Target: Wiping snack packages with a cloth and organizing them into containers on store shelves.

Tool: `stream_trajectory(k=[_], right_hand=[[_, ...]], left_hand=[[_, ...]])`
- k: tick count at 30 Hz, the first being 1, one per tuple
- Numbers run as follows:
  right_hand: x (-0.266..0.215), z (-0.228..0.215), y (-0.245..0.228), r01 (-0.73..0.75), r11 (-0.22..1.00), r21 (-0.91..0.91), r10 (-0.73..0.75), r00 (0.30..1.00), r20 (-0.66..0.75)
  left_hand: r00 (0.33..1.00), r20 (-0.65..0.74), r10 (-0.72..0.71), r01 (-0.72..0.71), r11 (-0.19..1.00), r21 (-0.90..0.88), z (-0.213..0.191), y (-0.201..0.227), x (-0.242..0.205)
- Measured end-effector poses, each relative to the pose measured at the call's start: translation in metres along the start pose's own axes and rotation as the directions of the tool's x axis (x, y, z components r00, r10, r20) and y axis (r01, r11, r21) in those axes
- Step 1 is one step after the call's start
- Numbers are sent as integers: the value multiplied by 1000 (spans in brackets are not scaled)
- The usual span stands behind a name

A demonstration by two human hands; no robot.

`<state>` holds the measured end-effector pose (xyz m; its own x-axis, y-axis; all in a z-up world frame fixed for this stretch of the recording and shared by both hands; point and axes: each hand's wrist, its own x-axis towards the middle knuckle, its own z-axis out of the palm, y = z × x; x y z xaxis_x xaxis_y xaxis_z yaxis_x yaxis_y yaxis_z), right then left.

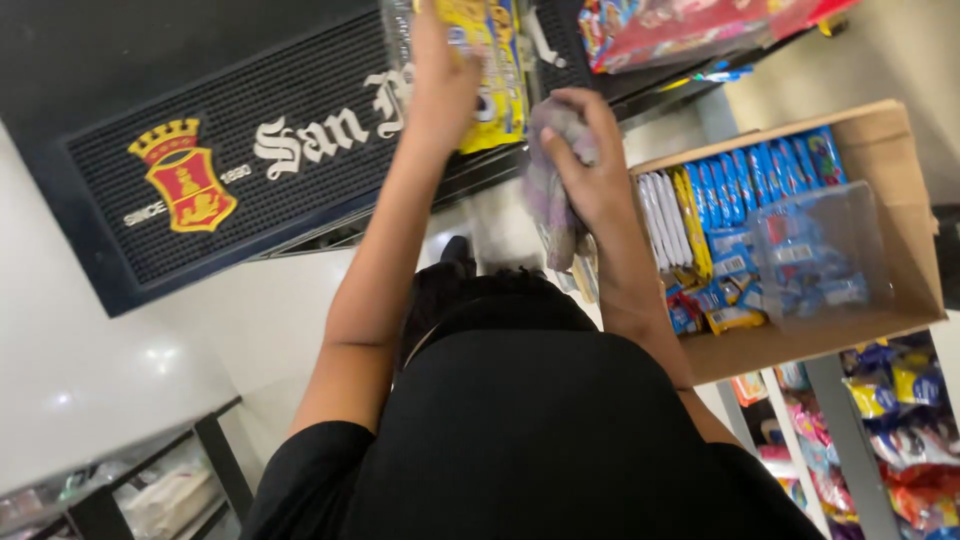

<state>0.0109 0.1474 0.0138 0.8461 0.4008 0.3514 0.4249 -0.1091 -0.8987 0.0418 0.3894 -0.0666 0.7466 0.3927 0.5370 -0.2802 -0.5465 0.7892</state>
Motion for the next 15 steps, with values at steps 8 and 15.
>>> stream_trajectory(k=[8,15], right_hand=[[4,8,-13,18,994,-106,-11,998,65],[1,9,-23,-3,998,-58,6,999,47]], left_hand=[[982,189,-13,-61,923,379,18,54,-4],[921,380,87,-238,898,371,7,74,-16]])
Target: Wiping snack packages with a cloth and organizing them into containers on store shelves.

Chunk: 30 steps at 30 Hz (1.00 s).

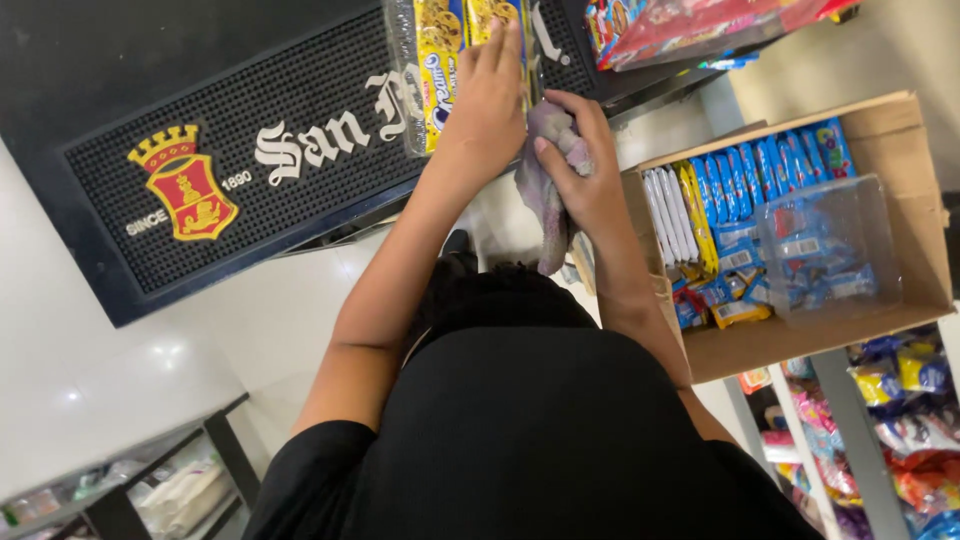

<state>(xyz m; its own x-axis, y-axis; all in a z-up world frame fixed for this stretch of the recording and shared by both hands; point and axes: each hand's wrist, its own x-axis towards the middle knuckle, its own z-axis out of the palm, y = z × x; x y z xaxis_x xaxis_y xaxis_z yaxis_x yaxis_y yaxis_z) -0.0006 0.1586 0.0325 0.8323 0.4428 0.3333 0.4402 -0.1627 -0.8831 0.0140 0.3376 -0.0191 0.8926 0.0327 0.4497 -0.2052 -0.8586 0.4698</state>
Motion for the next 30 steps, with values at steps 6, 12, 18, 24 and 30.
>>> stream_trajectory(k=[6,12,18,24,30], right_hand=[[-25,-25,8,-42,997,71,57,972,-227],[-74,-107,35,-2,978,-209,-137,752,-645],[-152,-170,49,-149,989,-7,61,450,-891],[-200,-165,54,-313,949,30,160,399,-903],[-227,-159,60,-331,944,6,130,355,-926]], left_hand=[[977,-205,49,-105,957,-271,-59,83,-1],[937,-158,312,-349,806,-478,-12,139,0],[746,208,633,-422,691,-587,104,172,13],[199,570,797,-674,534,-511,261,197,-7],[-25,830,556,-848,428,-312,293,220,-12]])
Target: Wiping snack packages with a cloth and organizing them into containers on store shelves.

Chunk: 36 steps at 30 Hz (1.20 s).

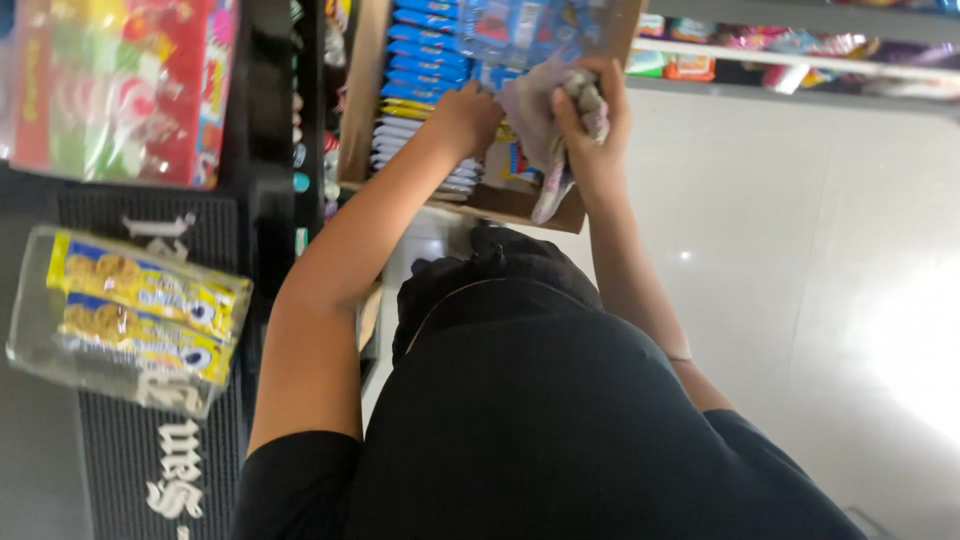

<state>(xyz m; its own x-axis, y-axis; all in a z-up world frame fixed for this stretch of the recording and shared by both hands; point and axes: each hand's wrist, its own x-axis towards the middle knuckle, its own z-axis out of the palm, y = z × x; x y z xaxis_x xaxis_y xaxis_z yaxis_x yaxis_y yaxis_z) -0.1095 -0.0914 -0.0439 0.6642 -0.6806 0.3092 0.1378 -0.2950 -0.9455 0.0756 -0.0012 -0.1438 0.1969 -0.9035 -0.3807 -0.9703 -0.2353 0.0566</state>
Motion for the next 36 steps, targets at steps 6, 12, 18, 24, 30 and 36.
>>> stream_trajectory(k=[6,12,18,24,30,36], right_hand=[[-3,-7,-15,28,995,-91,-30,999,-21],[-16,-10,5,-5,992,124,37,966,-257],[-18,-9,-31,337,895,-293,-439,782,-442],[-55,16,-40,356,855,-377,-442,880,-173],[-37,15,-50,348,913,-214,-398,875,-274],[-31,18,-87,178,975,129,-157,975,-160]], left_hand=[[987,-120,106,-109,994,-20,34,-21,28],[934,-340,109,-226,918,-326,-73,10,-26],[793,-589,-155,-484,427,-764,-122,54,-59],[462,-824,-328,-885,-105,-454,-122,94,-62],[735,-613,-291,-662,-504,-555,-144,122,-78],[657,-653,-377,-705,2,-710,-138,99,-64]])
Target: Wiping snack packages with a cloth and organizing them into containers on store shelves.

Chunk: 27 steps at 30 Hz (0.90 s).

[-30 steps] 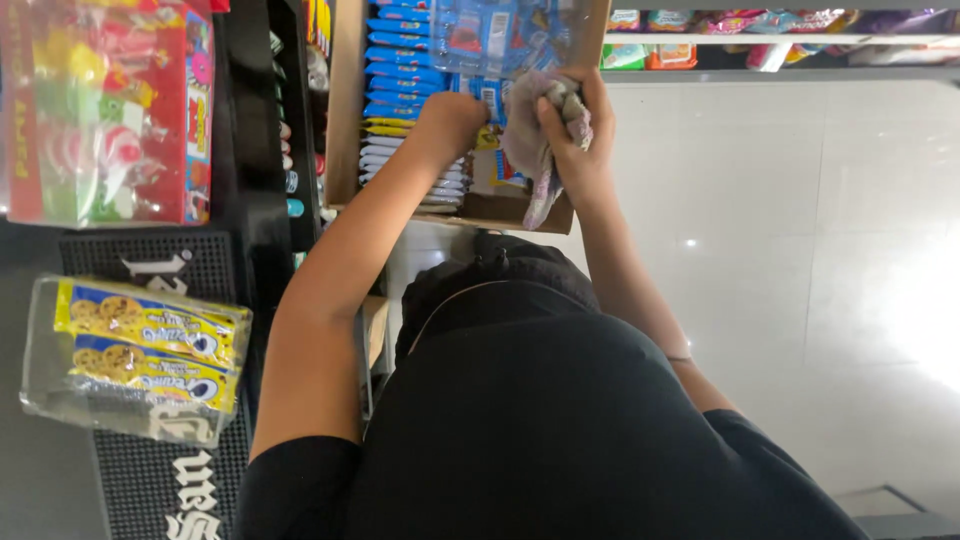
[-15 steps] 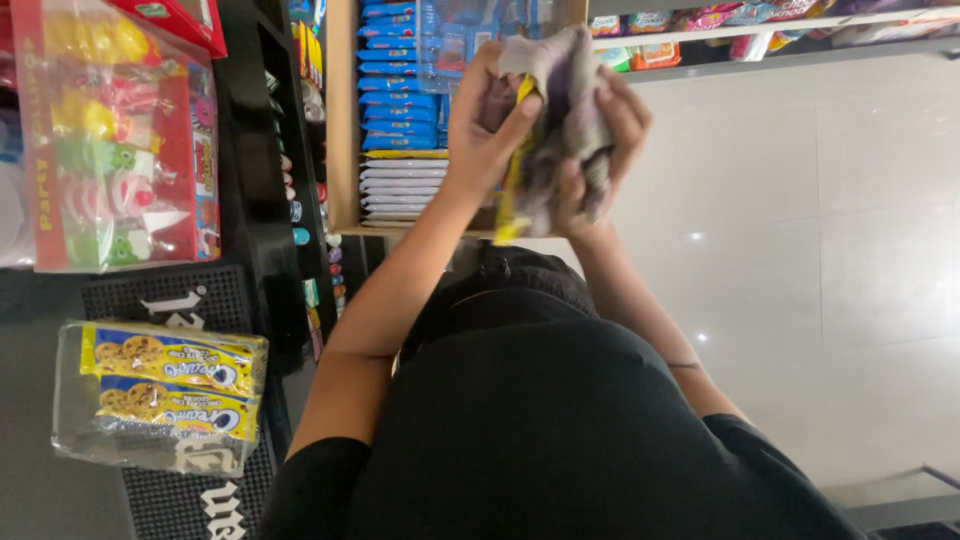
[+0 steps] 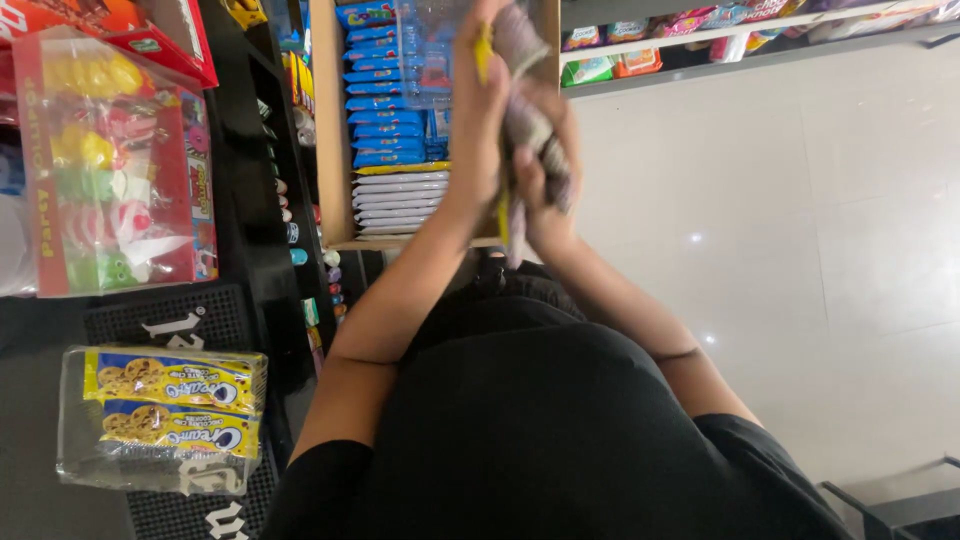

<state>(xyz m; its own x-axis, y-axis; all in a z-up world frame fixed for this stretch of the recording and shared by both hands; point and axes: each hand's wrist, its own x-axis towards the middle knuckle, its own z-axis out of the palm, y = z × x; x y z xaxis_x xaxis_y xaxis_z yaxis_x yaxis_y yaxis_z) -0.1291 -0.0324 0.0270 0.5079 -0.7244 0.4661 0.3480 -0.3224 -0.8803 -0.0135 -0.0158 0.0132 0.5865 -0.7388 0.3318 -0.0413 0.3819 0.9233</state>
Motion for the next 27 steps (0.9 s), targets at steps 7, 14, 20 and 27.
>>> stream_trajectory(k=[7,14,20,27], right_hand=[[-37,4,19,44,949,-313,-33,999,38],[-9,-1,28,-163,974,159,194,959,-206],[-56,28,7,21,969,-246,0,996,85],[1,24,68,-138,986,-93,135,990,-42]], left_hand=[[993,-64,98,-97,995,21,-9,-15,21],[999,32,14,-18,990,141,11,-31,-13],[981,-127,149,-138,986,89,-56,-74,54],[979,-181,-90,113,986,119,-25,-58,-32]])
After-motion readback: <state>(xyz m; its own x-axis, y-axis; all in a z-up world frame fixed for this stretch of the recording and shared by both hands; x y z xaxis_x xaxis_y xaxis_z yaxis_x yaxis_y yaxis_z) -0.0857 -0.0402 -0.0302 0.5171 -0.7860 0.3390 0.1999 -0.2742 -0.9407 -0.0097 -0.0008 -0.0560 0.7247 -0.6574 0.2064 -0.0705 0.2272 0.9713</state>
